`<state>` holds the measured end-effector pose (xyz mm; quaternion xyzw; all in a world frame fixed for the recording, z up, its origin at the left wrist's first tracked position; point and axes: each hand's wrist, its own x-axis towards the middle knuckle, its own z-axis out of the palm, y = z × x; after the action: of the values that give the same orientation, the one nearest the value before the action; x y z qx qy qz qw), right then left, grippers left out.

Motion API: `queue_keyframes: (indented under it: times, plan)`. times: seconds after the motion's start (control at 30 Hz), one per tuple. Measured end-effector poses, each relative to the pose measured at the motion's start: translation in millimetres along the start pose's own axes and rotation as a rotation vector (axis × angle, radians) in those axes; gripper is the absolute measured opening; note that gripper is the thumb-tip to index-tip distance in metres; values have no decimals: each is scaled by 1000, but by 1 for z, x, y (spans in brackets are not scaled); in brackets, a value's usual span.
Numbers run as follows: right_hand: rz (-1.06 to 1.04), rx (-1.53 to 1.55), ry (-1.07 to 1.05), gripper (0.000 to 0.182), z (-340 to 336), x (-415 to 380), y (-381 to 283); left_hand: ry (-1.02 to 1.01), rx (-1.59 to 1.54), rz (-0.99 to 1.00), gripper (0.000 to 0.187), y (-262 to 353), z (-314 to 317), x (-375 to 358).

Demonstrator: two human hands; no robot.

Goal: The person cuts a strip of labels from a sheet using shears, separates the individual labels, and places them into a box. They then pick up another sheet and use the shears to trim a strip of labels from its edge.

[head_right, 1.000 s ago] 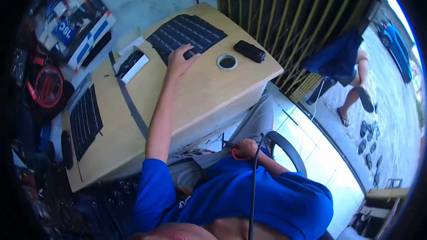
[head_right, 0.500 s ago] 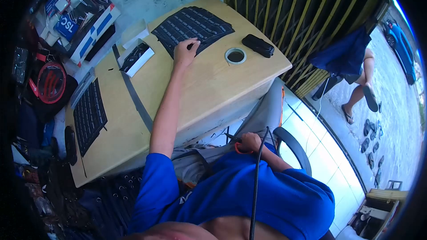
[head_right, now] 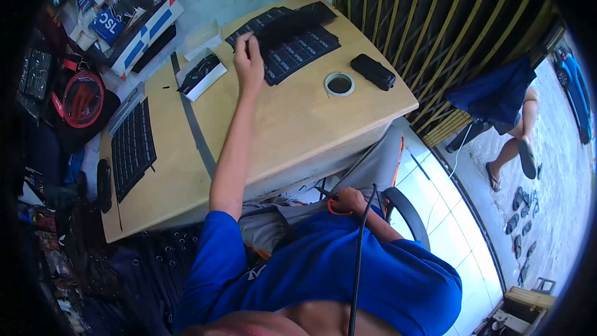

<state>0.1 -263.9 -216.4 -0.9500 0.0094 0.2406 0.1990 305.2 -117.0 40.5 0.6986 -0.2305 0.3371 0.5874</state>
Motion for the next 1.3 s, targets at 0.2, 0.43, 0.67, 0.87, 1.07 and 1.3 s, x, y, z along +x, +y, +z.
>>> queue_keyframes:
  times: [0.2, 0.43, 0.67, 0.87, 1.07, 1.3]
  plan:
    - [-63, 43, -14, 55, -2, 8, 2, -172, 210, 277, 14, 58, -47, 24]
    - [-41, 314, -90, 55, -28, 3, -18, -307, 503, 45, 15, 82, -137, -36]
    - [-80, 353, -171, 57, -46, 1, -43, -353, 307, -268, 29, 162, -166, -75]
    - [-110, 374, -187, 55, -48, 2, -43, -664, -901, -232, 61, 277, -175, -80]
    - [-115, 404, -138, 50, -45, -7, -31, -593, -676, -297, 52, 237, -141, -82]
    - [-124, 358, -32, 49, -40, -13, -25, -518, -263, -255, 42, 218, -159, -87]
